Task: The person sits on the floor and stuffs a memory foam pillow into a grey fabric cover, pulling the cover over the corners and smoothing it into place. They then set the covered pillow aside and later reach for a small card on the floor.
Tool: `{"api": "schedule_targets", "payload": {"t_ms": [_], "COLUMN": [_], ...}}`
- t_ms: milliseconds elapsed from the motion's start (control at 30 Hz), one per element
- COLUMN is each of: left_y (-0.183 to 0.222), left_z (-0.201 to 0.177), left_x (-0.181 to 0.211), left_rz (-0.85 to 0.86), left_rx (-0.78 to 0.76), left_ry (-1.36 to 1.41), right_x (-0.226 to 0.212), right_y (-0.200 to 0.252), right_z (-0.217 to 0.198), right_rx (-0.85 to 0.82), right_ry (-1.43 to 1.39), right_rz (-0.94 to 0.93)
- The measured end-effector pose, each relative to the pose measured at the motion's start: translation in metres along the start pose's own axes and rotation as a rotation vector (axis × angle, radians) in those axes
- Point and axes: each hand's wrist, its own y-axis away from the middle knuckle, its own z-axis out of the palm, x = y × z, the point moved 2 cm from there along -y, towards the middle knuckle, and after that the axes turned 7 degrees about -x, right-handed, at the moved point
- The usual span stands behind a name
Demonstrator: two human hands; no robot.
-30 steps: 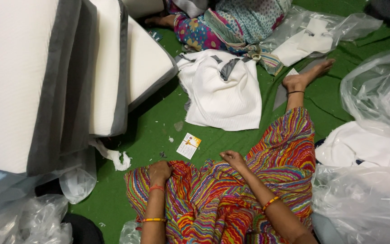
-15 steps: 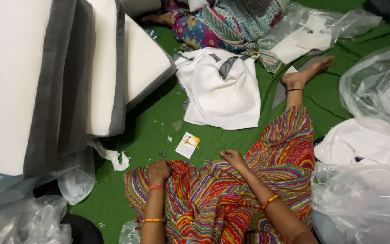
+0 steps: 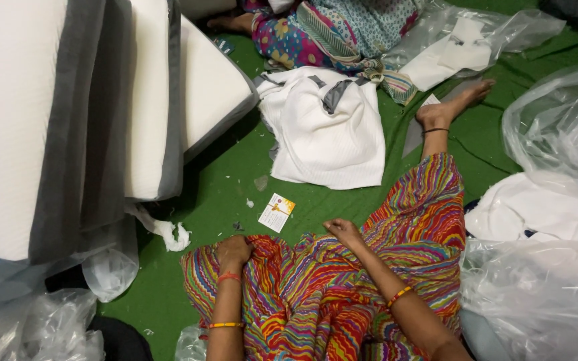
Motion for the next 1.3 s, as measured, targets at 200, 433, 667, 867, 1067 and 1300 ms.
{"api": "schedule_targets", "payload": {"t_ms": [200,433,667,867,1067,1300], "left_y": [0.006,0.000,-0.006,-0.009,-0.008,-0.004], "left_z": [-0.004,0.000,0.004,0.006,0.003,0.000], "left_x": [0.002,-0.001,-0.003,-0.004,-0.002,0.000], "left_rz": [0.007,0.033,0.008,0.043,0.033,-0.008], "left_rx": [0.009,0.022,0.011,0.024,-0.004,-0.017], "left_ry": [0.018,0.005,0.012,-0.001,-0.005,-0.004], "right_x": [0.005,0.008,0.008,0.010,0.016,0.013], "right_y": [-0.003,-0.003,-0.003,-0.005,-0.008,-0.006], "right_z": [0.000,0.002,0.001,0.001,0.002,0.001], "right_rx": [-0.004,-0.016,-0.021,-0.009,-0.025,-0.012], "right_ry": [-0.026,-0.079,-0.061,-0.035,-0.091,-0.041], "right_rz": [-0.045,-0.044,-0.049,-0.056,-0.086,-0.040]}}
